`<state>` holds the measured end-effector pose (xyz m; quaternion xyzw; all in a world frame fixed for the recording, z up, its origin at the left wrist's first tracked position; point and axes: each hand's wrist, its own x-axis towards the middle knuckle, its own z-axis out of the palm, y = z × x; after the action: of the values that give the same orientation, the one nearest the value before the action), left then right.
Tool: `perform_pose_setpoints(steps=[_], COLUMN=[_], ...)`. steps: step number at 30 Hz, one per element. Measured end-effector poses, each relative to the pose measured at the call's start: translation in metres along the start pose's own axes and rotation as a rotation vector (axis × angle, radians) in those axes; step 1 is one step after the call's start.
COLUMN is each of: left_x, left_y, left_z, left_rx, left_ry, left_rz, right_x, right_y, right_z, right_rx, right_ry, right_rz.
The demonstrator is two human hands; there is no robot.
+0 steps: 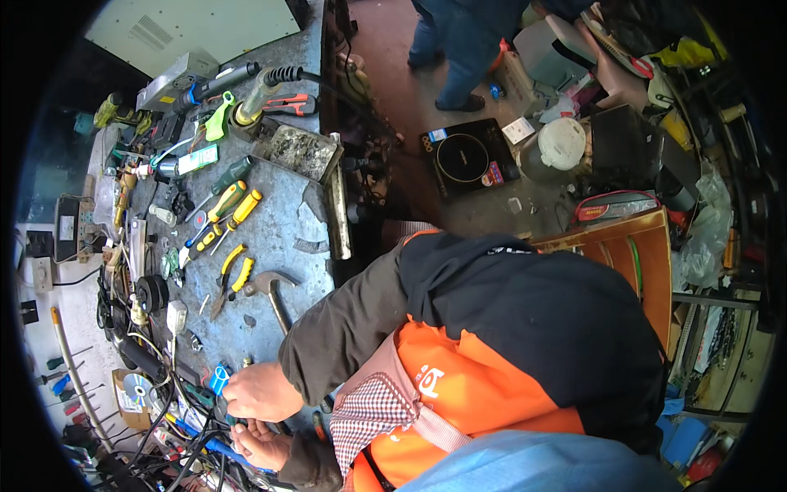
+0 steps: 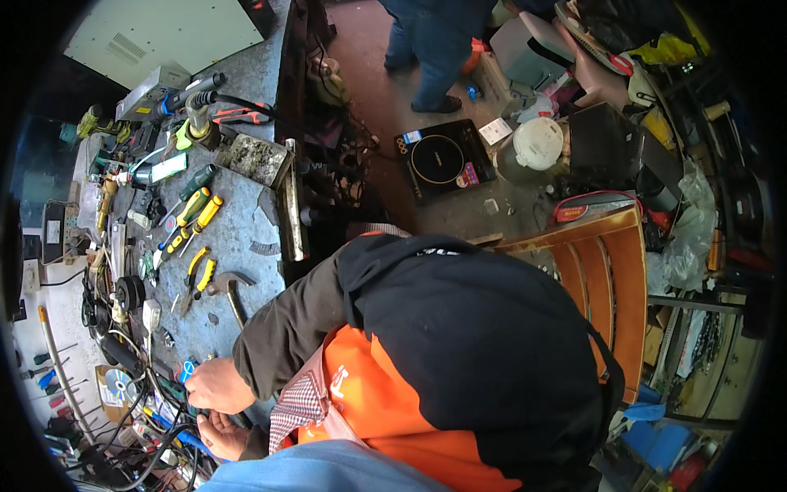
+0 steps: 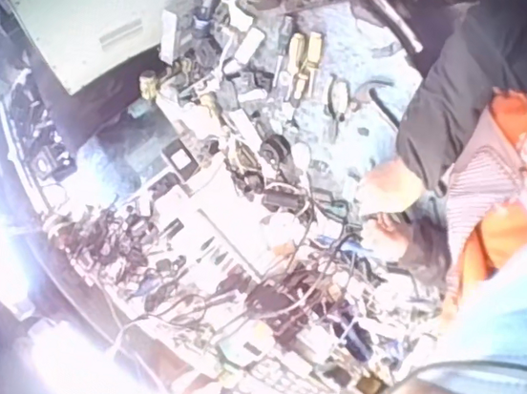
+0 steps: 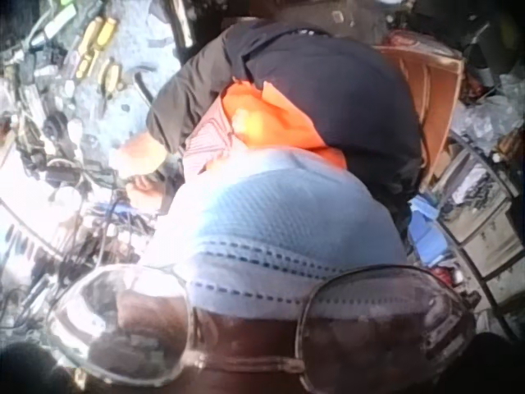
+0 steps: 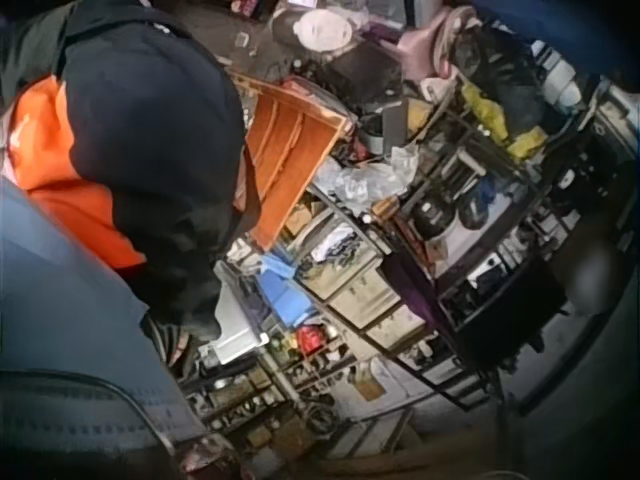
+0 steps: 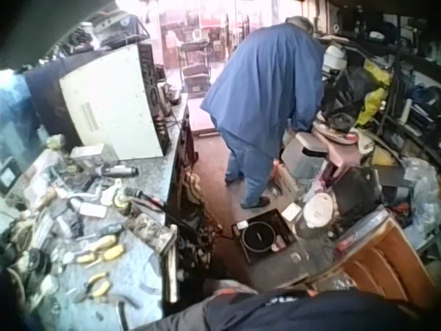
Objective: The person assembles a small blue electronic device by inserting cylindrical batteries, connecting wires, and using a multimeter to test the circuit. They then wrap the device with blue tape and use a screwdriver to adjust internal components.
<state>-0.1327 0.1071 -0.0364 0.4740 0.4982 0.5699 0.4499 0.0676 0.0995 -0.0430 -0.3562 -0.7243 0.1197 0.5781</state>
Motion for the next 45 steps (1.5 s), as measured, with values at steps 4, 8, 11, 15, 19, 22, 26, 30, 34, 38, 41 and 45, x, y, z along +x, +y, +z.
perform_pose_setpoints(steps=[4, 8, 11, 15, 19, 22, 26, 30, 34, 38, 41, 45], left_x=[-0.005, -0.003, -0.001, -0.002, -0.002, -0.004, 0.003, 0.002, -0.031, -0.028, -0.032, -0.033], left_y=[0.008, 0.009, 0.007, 0.004, 0.007, 0.009, -0.002, -0.002, 0.008, 0.013, 0.018, 0.028], left_z=[0.01, 0.008, 0.004, 0.004, 0.006, 0.012, 0.005, 0.005, 0.033, 0.042, 0.041, 0.037], left_rx=[-0.003, -0.017, -0.001, 0.008, -0.001, 0.019, 0.113, 0.3, 0.203, 0.411, 0.559, 0.61], left_ry=[0.028, -0.012, -0.019, -0.009, -0.015, -0.015, -0.047, -0.077, -0.113, -0.092, 0.012, -0.001], left_rz=[-0.042, -0.007, -0.008, -0.01, -0.033, -0.014, 0.109, 0.191, 0.02, 0.39, 0.451, 0.487], right_x=[0.002, 0.007, 0.01, 0.012, 0.013, 0.012, 0.014, 0.012, 0.001, 0.01, 0.011, 0.016], right_y=[-0.004, -0.005, -0.006, -0.001, -0.004, -0.006, -0.013, -0.003, 0.0, -0.003, -0.004, -0.009], right_z=[-0.003, -0.001, -0.003, 0.002, -0.005, -0.004, -0.018, 0.001, -0.017, -0.024, -0.025, -0.033], right_rx=[0.008, 0.219, 0.245, 0.292, 0.263, 0.32, 0.353, 0.433, 0.519, 0.889, 0.946, 0.883], right_ry=[-0.053, -0.126, -0.173, -0.264, -0.257, -0.149, -0.103, -0.024, -0.049, -0.085, -0.198, -0.356], right_rz=[0.095, 0.407, 0.507, 0.57, 0.532, 0.528, 0.549, 0.564, 0.645, 0.786, 0.834, 0.828])
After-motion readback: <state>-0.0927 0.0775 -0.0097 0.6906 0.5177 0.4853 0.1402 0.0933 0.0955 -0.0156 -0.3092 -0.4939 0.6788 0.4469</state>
